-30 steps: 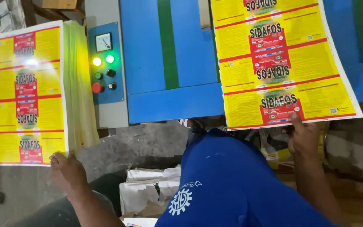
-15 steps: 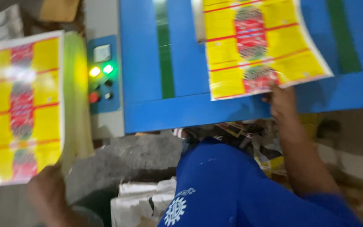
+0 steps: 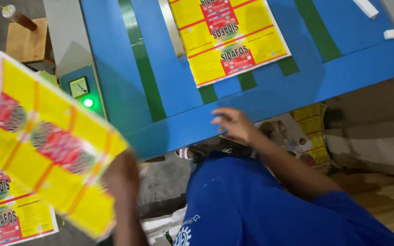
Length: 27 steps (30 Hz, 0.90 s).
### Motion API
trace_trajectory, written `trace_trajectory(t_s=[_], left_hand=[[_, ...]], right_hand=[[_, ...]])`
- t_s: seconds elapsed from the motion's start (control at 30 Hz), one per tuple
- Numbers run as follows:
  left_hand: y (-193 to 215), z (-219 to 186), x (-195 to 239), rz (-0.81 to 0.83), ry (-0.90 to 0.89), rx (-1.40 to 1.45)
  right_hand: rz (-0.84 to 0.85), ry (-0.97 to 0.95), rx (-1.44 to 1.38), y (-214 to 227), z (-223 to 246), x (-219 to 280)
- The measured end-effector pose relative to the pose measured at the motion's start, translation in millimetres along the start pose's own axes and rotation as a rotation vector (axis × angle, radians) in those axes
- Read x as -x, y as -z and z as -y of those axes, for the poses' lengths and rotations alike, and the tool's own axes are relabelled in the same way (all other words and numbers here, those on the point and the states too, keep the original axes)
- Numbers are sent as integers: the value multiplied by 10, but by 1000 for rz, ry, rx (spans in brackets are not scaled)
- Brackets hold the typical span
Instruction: The person repeatedly picks up stacks of yellow printed sheets labeled 'SIDAFOS' from a pile on the left and places them onto a blue machine surface on the right. The person also interacts with a control panel featuring green and red lights and buttons, and occasionally stacks the sheets on a nearby wooden stool.
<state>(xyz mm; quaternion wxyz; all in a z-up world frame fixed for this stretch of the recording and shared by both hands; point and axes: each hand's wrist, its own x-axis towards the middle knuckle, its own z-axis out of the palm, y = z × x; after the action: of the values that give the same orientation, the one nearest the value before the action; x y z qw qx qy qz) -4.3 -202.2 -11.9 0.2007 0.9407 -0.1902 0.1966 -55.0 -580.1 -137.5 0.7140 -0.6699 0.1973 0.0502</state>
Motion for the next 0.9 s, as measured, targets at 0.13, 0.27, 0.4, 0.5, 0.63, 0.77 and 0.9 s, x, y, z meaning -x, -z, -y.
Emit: trace_trajectory(t_s=[0.13,0.27,0.4,0.5,0.63,0.77,0.9], left_hand=[[-701,-968,-314,-23,-201,55],[-827,-1590,-404,90,-263,173],[-558,-1393,-390,72,-316,309],[-425,-706,-309,23,-99,175],[126,414,-80,-37,101,-275],[587,1258,423,31,465,-802],[708,1605,764,-17,486,-922]], right_hand=[[354,261,305,-526,617,357],[144,530,513,-574,-335,99],[162,0,-209,-211,-381,116],[101,45,-128,224,-233,350],[-225,38,-182,701,-507,412],[-380,123,-309,1155,-652,571],[-377,208,-296,1387,-733,814]])
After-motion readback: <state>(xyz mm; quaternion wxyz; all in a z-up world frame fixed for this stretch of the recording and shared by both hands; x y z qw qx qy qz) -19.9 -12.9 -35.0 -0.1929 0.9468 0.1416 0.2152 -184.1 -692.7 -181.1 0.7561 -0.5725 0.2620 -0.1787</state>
